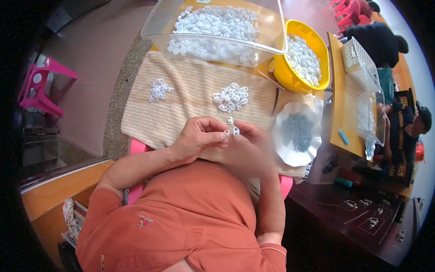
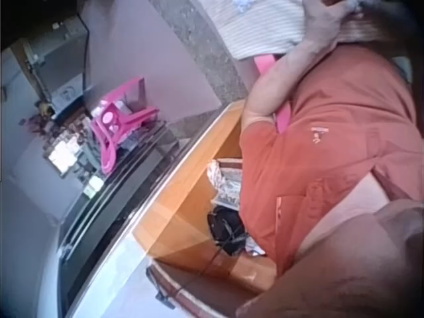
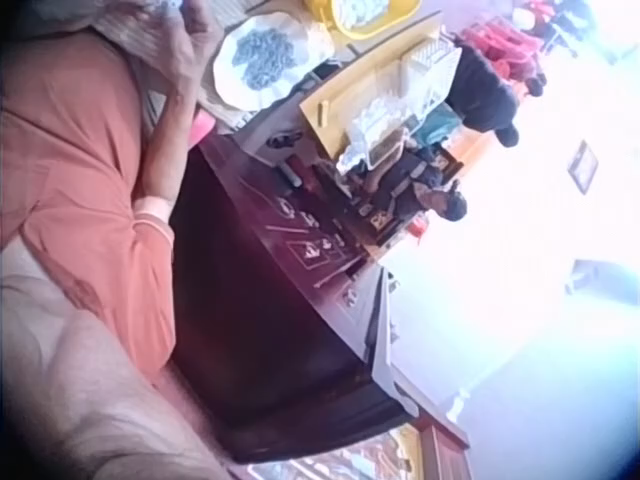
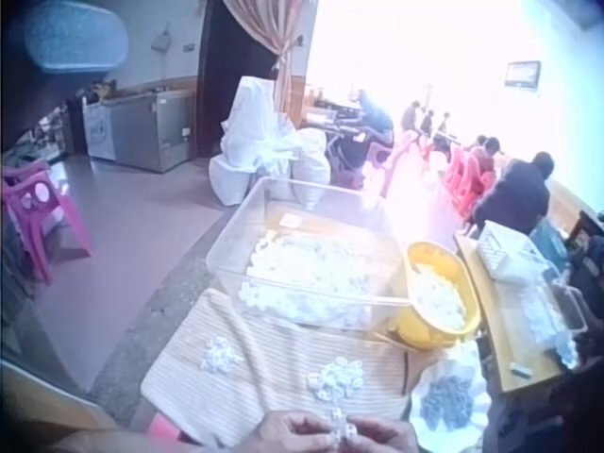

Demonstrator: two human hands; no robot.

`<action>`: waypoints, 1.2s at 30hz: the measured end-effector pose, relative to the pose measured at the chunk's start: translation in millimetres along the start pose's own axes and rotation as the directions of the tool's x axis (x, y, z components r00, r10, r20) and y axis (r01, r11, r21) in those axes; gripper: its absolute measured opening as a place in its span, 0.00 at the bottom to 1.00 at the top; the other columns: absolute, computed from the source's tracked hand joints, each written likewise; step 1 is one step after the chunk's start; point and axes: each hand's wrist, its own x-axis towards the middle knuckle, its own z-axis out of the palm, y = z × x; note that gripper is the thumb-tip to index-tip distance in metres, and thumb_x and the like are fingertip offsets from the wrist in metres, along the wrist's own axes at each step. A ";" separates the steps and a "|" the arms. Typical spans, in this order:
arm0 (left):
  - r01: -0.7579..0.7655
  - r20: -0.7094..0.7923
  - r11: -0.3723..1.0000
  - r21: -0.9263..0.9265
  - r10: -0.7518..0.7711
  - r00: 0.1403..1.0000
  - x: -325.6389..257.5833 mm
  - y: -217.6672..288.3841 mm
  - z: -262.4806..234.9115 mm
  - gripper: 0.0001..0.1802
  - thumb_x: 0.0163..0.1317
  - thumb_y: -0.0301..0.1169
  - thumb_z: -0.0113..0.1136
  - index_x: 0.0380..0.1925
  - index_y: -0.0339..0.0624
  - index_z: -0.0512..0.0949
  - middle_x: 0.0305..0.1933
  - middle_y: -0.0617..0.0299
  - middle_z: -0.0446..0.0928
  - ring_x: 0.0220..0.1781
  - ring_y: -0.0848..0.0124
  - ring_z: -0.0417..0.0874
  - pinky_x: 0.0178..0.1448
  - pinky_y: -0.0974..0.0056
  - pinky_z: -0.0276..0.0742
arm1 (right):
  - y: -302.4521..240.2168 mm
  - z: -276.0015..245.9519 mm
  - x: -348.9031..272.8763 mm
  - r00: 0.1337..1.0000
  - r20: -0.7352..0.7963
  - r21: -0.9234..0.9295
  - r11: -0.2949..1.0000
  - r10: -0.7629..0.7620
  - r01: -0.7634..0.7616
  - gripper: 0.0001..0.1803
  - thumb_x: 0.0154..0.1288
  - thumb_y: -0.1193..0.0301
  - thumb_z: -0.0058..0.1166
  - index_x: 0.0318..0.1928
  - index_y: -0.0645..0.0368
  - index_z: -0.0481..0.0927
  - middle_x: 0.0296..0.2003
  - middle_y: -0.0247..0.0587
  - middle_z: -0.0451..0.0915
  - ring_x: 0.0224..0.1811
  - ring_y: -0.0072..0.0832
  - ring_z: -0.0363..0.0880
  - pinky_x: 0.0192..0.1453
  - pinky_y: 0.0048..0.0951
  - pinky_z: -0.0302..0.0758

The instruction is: Inserting small grey pins into circular white plastic components on a workspace.

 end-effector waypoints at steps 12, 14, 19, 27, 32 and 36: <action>-0.004 0.009 1.000 0.017 0.004 1.000 0.2 -1.6 -2.0 0.09 0.60 0.21 0.60 0.41 0.33 0.77 0.38 0.57 0.81 0.38 0.72 0.83 0.46 0.68 0.82 | 5.1 -7.5 1.1 0.997 -0.001 -0.084 0.993 -0.079 0.079 0.19 0.62 0.75 0.59 0.53 0.70 0.75 0.33 0.45 0.82 0.33 0.29 0.83 0.41 0.28 0.80; -0.012 0.008 1.000 0.019 0.012 1.000 -0.3 -1.0 -0.6 0.10 0.60 0.22 0.60 0.41 0.32 0.77 0.38 0.57 0.81 0.38 0.73 0.83 0.45 0.69 0.82 | 3.2 -5.4 0.1 0.997 -0.020 -0.062 0.996 -0.068 0.067 0.19 0.62 0.76 0.59 0.53 0.69 0.75 0.34 0.44 0.82 0.34 0.28 0.83 0.41 0.27 0.80; -0.019 0.003 0.999 0.042 0.019 1.000 0.4 -2.2 -0.8 0.10 0.61 0.23 0.60 0.41 0.31 0.77 0.37 0.57 0.81 0.37 0.73 0.83 0.44 0.71 0.82 | 4.3 -9.4 -0.3 0.997 -0.018 -0.143 0.987 -0.077 0.074 0.19 0.62 0.77 0.59 0.52 0.69 0.76 0.36 0.42 0.82 0.35 0.26 0.82 0.42 0.25 0.79; 0.003 -0.001 0.999 0.047 -0.003 1.000 0.7 -1.5 -0.9 0.10 0.60 0.22 0.61 0.41 0.33 0.77 0.37 0.58 0.81 0.38 0.73 0.83 0.45 0.68 0.82 | 11.0 -12.8 0.0 0.998 -0.019 -0.108 0.992 -0.066 0.063 0.18 0.62 0.78 0.57 0.53 0.69 0.75 0.36 0.43 0.82 0.35 0.27 0.82 0.42 0.26 0.79; 0.002 0.003 0.999 0.048 -0.002 1.000 -0.3 0.2 -0.9 0.10 0.60 0.22 0.61 0.41 0.33 0.77 0.37 0.58 0.81 0.37 0.73 0.83 0.45 0.68 0.82 | 9.9 -11.2 0.4 0.997 -0.052 -0.082 0.995 -0.062 0.058 0.16 0.62 0.80 0.56 0.51 0.68 0.75 0.33 0.42 0.82 0.33 0.28 0.82 0.42 0.27 0.79; 0.001 0.001 0.999 0.046 -0.001 1.000 -1.4 1.3 0.1 0.10 0.60 0.22 0.61 0.41 0.33 0.77 0.37 0.58 0.81 0.37 0.72 0.83 0.45 0.68 0.82 | 3.7 -5.8 -0.8 0.997 -0.082 -0.057 0.998 -0.013 0.008 0.14 0.63 0.79 0.56 0.50 0.68 0.76 0.33 0.41 0.81 0.33 0.26 0.81 0.42 0.26 0.79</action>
